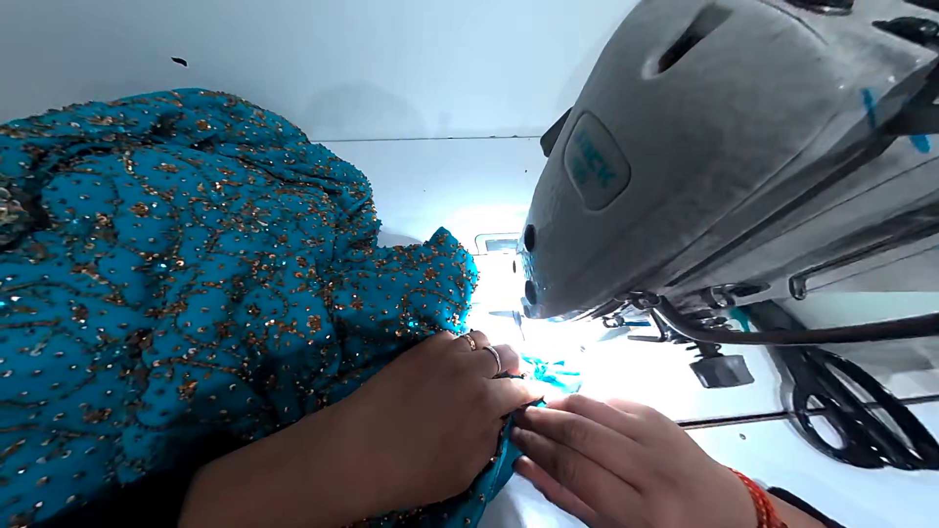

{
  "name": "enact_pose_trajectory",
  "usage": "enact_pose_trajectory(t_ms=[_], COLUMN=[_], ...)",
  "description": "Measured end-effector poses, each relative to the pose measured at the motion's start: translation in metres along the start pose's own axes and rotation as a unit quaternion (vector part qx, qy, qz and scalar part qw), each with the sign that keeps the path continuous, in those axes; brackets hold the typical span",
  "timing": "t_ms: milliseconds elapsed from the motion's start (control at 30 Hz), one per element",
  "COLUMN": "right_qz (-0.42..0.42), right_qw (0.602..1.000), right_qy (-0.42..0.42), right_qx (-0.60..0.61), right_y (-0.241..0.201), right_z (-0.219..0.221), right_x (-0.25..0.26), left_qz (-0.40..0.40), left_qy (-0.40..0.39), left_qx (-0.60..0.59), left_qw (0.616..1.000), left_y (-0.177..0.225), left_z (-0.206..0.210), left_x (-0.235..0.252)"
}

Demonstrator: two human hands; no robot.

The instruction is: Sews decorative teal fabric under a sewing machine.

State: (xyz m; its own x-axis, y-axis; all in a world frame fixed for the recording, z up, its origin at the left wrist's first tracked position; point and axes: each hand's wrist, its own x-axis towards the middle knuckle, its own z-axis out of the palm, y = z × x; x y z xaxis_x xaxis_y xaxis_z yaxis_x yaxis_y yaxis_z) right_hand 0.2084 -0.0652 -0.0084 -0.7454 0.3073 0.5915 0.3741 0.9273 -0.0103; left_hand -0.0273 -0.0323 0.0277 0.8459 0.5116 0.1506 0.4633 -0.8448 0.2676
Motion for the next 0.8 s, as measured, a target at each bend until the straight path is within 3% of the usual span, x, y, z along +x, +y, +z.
enact_pose_trajectory(t_ms=[133, 267, 333, 467, 600, 667, 800], right_qz=[0.023, -0.012, -0.015, -0.014, -0.002, 0.054, 0.266], right_qw=[0.999, 0.998, 1.0, 0.98, 0.971, 0.971, 0.963], right_qy=[-0.013, -0.027, -0.02, -0.01, -0.036, -0.018, 0.014], right_qx=[-0.028, -0.053, -0.007, 0.199, 0.236, 0.233, 0.024], right_y=[-0.005, -0.007, 0.0, 0.02, 0.022, 0.02, 0.017], right_z=[0.001, -0.004, -0.006, -0.011, -0.014, -0.017, -0.014], right_x=[0.002, 0.003, -0.002, -0.015, -0.016, -0.017, -0.016], left_qz=[-0.003, -0.004, -0.003, 0.015, 0.015, 0.019, 0.025], left_qy=[0.01, 0.017, 0.019, 0.039, 0.059, 0.063, 0.076], left_qx=[0.026, 0.068, 0.076, 0.097, 0.125, 0.124, 0.129], left_qw=[1.0, 0.998, 0.997, 0.994, 0.99, 0.99, 0.988], left_y=[0.001, 0.002, 0.003, 0.012, 0.018, 0.017, 0.015], left_z=[0.002, 0.004, 0.003, 0.004, 0.011, 0.012, 0.014], left_x=[-0.001, -0.003, -0.003, -0.005, -0.005, -0.005, -0.006])
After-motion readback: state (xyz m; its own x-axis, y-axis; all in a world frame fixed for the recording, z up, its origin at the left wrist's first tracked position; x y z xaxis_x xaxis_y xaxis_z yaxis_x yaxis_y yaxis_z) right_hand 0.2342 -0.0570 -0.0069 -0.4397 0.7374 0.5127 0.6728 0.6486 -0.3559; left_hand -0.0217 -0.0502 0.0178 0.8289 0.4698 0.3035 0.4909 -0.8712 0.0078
